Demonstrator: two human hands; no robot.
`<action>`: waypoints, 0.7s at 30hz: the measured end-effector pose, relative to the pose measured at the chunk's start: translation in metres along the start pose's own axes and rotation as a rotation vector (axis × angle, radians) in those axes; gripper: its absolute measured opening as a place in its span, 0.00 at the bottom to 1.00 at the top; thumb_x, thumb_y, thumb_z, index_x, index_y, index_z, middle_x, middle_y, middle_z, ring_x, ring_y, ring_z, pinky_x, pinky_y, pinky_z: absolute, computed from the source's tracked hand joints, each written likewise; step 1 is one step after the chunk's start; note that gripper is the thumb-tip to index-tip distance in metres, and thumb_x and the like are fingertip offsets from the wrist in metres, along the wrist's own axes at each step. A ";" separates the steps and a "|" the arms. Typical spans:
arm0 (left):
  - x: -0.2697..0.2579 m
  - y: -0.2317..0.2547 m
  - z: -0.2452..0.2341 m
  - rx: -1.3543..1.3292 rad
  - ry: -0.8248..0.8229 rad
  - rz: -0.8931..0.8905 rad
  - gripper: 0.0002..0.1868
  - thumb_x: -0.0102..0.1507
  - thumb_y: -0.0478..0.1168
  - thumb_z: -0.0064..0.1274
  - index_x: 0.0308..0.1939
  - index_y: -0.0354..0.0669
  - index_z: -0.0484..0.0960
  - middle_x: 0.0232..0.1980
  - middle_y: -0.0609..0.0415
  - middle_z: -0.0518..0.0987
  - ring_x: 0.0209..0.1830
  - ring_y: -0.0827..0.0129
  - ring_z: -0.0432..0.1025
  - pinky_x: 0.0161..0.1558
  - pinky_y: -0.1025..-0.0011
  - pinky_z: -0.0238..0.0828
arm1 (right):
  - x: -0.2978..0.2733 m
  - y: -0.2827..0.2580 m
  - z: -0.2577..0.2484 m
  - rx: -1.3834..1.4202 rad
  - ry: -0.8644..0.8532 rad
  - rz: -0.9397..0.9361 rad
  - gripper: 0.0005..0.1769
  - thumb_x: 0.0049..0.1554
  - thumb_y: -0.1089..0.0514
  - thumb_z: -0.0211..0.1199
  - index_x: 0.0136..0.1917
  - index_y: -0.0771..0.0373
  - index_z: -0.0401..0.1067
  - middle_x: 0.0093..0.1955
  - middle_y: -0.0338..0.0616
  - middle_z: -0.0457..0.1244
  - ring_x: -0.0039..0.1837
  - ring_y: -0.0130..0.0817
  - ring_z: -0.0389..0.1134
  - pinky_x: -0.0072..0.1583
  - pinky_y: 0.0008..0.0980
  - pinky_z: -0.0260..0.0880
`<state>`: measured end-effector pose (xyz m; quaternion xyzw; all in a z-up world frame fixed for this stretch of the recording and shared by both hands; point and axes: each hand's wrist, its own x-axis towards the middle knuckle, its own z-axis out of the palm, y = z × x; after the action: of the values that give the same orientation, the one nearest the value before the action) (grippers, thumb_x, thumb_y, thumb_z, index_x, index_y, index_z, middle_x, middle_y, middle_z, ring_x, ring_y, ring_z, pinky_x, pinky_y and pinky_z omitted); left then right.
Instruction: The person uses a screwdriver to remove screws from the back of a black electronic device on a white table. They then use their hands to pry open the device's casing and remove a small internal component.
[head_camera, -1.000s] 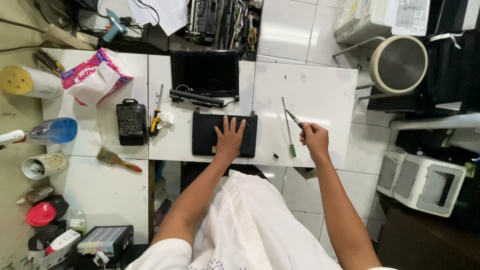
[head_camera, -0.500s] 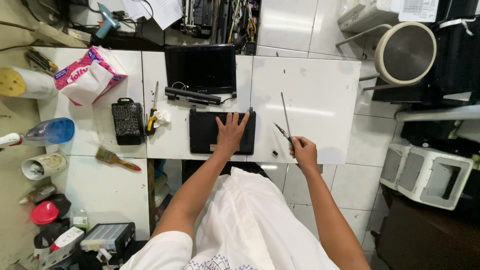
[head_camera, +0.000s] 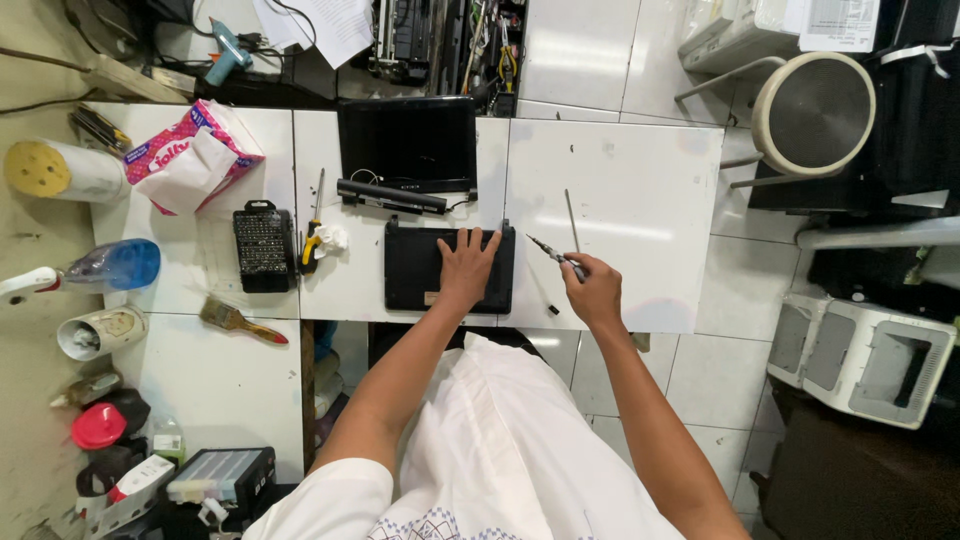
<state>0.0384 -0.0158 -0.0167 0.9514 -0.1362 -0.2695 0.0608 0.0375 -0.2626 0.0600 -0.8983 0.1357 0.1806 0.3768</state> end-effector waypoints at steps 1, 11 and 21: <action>-0.001 0.001 -0.002 0.001 0.002 0.002 0.72 0.36 0.36 0.84 0.83 0.49 0.63 0.72 0.37 0.66 0.75 0.37 0.59 0.65 0.16 0.60 | 0.007 -0.002 0.002 0.000 0.003 0.000 0.12 0.63 0.55 0.69 0.60 0.55 0.85 0.42 0.50 0.73 0.47 0.42 0.76 0.51 0.40 0.77; -0.006 0.004 -0.005 -0.016 0.036 -0.032 0.60 0.47 0.31 0.78 0.82 0.50 0.65 0.71 0.39 0.66 0.75 0.38 0.58 0.67 0.18 0.59 | 0.047 -0.021 0.013 -0.339 -0.113 -0.258 0.10 0.61 0.54 0.69 0.55 0.54 0.86 0.40 0.47 0.71 0.46 0.45 0.77 0.50 0.40 0.80; -0.005 0.003 -0.005 -0.062 0.013 -0.053 0.55 0.53 0.30 0.74 0.82 0.52 0.66 0.72 0.40 0.66 0.77 0.39 0.57 0.69 0.18 0.56 | 0.051 -0.046 0.009 -0.412 -0.212 -0.286 0.12 0.62 0.56 0.66 0.57 0.58 0.85 0.42 0.54 0.71 0.48 0.52 0.77 0.52 0.45 0.81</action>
<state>0.0358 -0.0170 -0.0092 0.9541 -0.1020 -0.2688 0.0841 0.0991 -0.2303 0.0617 -0.9421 -0.0725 0.2426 0.2199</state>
